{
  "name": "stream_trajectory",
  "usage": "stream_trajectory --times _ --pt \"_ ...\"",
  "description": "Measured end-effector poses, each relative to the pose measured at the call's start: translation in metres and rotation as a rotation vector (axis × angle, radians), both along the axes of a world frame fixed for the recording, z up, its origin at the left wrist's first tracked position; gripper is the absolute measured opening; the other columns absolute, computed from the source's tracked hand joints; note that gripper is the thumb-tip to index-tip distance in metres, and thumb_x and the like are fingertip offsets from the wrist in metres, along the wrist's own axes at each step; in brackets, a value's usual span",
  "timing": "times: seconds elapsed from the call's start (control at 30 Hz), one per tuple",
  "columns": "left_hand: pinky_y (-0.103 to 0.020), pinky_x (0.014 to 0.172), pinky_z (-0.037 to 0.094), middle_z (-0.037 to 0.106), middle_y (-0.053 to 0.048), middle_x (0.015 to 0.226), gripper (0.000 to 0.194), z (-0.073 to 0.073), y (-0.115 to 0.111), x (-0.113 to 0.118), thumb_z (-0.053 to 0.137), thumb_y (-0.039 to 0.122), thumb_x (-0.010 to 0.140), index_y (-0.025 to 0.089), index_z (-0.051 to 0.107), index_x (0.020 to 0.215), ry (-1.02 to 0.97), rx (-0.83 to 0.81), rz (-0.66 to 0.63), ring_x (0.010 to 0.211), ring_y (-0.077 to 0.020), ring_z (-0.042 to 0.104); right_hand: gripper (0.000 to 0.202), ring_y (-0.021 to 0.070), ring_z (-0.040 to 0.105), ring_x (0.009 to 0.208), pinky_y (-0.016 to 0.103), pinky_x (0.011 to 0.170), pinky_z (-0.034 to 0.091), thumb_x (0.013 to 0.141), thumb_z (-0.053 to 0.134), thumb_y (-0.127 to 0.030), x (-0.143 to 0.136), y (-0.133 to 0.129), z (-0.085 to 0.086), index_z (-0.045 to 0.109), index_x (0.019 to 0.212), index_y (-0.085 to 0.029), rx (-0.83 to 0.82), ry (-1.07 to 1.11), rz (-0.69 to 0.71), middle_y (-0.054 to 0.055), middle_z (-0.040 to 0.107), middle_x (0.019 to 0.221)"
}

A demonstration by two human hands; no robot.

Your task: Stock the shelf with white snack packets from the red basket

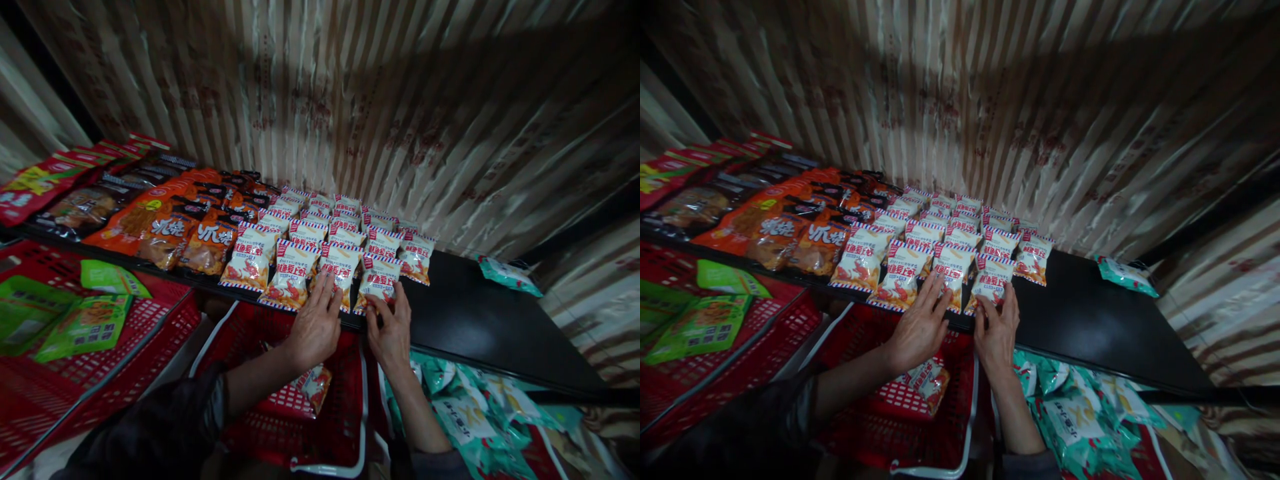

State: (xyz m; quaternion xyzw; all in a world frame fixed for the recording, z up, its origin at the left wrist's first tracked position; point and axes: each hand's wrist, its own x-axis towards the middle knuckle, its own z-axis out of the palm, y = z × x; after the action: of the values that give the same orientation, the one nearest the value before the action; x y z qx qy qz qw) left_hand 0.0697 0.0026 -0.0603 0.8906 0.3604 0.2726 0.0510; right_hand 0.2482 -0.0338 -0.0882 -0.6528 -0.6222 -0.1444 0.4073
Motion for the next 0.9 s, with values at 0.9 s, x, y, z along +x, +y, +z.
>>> stream_trajectory --times 0.9 --pt "-0.056 0.117 0.03 0.021 -0.027 0.157 0.051 -0.0047 0.0031 0.0002 0.042 0.003 0.085 0.002 0.043 0.136 -0.071 -0.078 -0.083 0.148 -0.0315 -0.008 0.053 0.0354 0.027 0.145 0.059 0.108 0.036 0.094 0.047 -0.033 -0.0023 0.003 -0.0083 0.039 0.146 -0.022 -0.053 -0.003 -0.028 0.017 0.021 0.16"
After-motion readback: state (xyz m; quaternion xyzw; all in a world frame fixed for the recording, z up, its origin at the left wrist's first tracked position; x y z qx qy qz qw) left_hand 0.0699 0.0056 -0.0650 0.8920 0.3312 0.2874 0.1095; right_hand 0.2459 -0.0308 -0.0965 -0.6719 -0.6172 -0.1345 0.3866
